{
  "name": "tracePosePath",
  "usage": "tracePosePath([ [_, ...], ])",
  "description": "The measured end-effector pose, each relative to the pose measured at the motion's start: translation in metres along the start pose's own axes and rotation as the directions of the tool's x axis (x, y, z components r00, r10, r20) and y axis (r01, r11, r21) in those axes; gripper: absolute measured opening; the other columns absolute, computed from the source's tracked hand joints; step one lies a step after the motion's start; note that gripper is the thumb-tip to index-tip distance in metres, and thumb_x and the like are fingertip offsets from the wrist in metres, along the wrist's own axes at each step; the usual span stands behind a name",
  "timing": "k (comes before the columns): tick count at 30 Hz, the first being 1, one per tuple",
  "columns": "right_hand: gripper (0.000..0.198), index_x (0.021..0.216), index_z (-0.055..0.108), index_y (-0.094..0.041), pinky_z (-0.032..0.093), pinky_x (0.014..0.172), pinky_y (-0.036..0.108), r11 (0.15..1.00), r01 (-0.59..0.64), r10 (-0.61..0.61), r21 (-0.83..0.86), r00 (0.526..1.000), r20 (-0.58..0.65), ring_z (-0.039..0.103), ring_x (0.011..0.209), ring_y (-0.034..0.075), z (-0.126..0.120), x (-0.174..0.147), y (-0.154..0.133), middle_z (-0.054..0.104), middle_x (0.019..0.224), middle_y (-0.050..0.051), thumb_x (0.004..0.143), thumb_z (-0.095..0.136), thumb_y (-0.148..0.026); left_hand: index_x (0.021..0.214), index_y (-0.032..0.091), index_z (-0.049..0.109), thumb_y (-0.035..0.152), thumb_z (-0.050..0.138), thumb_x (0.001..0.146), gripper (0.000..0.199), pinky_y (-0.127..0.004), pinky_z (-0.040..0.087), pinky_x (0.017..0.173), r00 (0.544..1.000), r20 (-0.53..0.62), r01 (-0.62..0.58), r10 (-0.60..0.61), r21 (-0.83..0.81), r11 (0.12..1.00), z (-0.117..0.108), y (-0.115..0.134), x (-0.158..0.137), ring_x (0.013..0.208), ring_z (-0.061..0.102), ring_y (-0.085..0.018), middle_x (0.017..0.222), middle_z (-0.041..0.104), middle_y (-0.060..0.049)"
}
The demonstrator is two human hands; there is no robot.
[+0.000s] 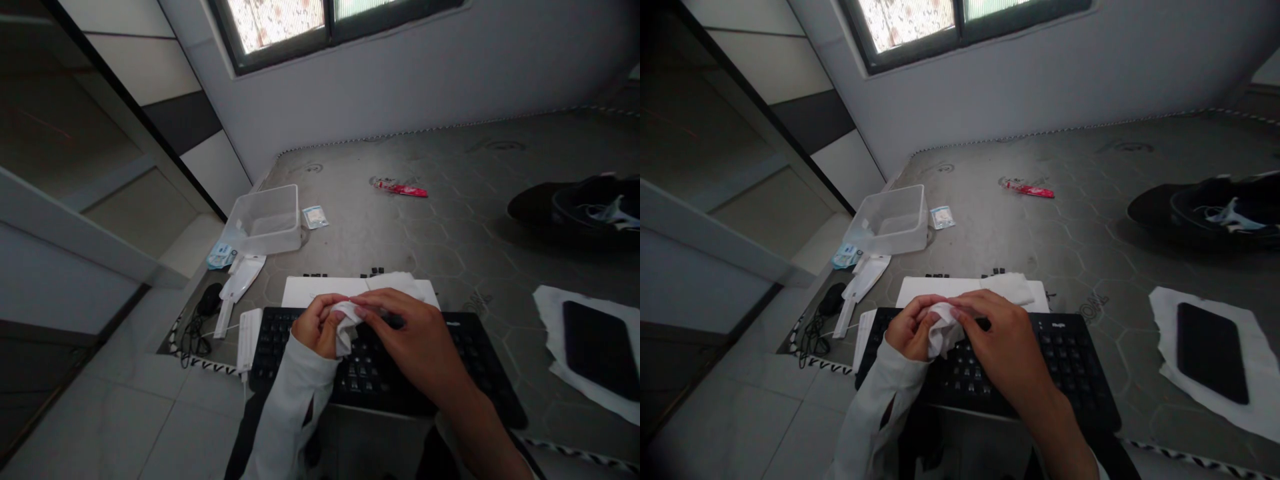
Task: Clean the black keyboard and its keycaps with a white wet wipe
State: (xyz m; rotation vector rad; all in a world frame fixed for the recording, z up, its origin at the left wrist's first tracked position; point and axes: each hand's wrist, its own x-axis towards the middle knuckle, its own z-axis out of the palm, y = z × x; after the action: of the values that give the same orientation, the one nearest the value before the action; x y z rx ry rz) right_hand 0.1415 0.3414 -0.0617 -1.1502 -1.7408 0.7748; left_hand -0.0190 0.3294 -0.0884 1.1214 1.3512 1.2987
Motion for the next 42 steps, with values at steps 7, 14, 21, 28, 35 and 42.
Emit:
tracePosePath([
  [7, 0.011, 0.09, 0.074, -0.025, 0.052, 0.074, 0.026, 1.0, 0.003, -0.003, -0.005, 0.999, -0.038, 0.067, 0.085, 0.015, 0.001, 0.001, -0.005, 0.074, 0.093, -0.002, 0.089, 0.069, -0.015, 0.077, 0.02, 0.077, 0.024, 0.078, 0.074, 0.006, -0.02, 0.055, 0.072, 0.99, -0.115, -0.103, 0.085, -0.164, 0.981, 0.002, 0.008, 0.004, 0.08, 0.074, -0.014, 0.093, 0.082, -0.004],
  [14, 0.012, 0.091, 0.074, -0.025, 0.053, 0.075, 0.025, 1.0, -0.013, 0.013, 0.005, 1.0, 0.005, 0.071, 0.085, 0.015, 0.003, -0.003, -0.009, 0.078, 0.091, -0.003, 0.091, 0.066, -0.016, 0.07, 0.018, 0.076, 0.023, 0.087, 0.063, 0.013, -0.014, 0.05, 0.054, 0.986, -0.166, -0.02, -0.016, -0.21, 0.977, 0.002, 0.017, 0.002, 0.054, 0.065, -0.007, 0.06, 0.074, 0.003],
  [21, 0.016, 0.095, 0.076, -0.026, 0.054, 0.084, 0.025, 1.0, 0.025, -0.025, -0.008, 1.0, 0.004, 0.074, 0.092, 0.015, 0.005, -0.004, -0.008, 0.079, 0.098, -0.004, 0.092, 0.064, -0.016, 0.069, 0.016, 0.072, 0.027, 0.091, 0.057, 0.025, -0.011, 0.046, 0.05, 0.982, -0.155, 0.069, -0.11, -0.251, 0.966, 0.005, 0.016, 0.001, 0.049, 0.061, -0.004, 0.055, 0.069, 0.005],
  [28, 0.015, 0.092, 0.073, -0.028, 0.052, 0.076, 0.021, 1.0, -0.002, 0.002, 0.006, 1.0, -0.02, 0.073, 0.084, 0.012, 0.004, -0.005, -0.008, 0.078, 0.089, -0.007, 0.09, 0.065, -0.016, 0.073, 0.017, 0.072, 0.022, 0.093, 0.05, 0.032, -0.011, 0.05, 0.054, 0.991, -0.028, 0.117, -0.127, -0.242, 0.963, 0.006, 0.018, -0.002, 0.055, 0.065, -0.006, 0.061, 0.074, 0.005],
  [35, 0.012, 0.09, 0.072, -0.028, 0.051, 0.073, 0.021, 1.0, 0.004, -0.003, 0.011, 0.999, -0.042, 0.072, 0.081, 0.012, 0.003, -0.006, -0.008, 0.077, 0.086, -0.008, 0.09, 0.064, -0.019, 0.071, 0.017, 0.079, 0.021, 0.091, 0.055, 0.02, -0.015, 0.052, 0.057, 0.99, 0.016, 0.14, -0.139, -0.157, 0.978, -0.001, 0.023, -0.004, 0.056, 0.069, -0.01, 0.063, 0.078, 0.0],
  [42, 0.007, 0.092, 0.072, -0.029, 0.05, 0.068, 0.02, 1.0, 0.002, -0.003, -0.029, 0.999, -0.04, 0.071, 0.079, 0.011, 0.006, -0.006, -0.008, 0.076, 0.086, -0.008, 0.092, 0.065, -0.027, 0.071, 0.016, 0.08, 0.031, 0.078, 0.074, 0.016, -0.022, 0.052, 0.06, 0.999, -0.025, 0.027, -0.029, -0.06, 0.998, -0.006, 0.013, 0.002, 0.061, 0.068, -0.015, 0.067, 0.078, -0.004],
])
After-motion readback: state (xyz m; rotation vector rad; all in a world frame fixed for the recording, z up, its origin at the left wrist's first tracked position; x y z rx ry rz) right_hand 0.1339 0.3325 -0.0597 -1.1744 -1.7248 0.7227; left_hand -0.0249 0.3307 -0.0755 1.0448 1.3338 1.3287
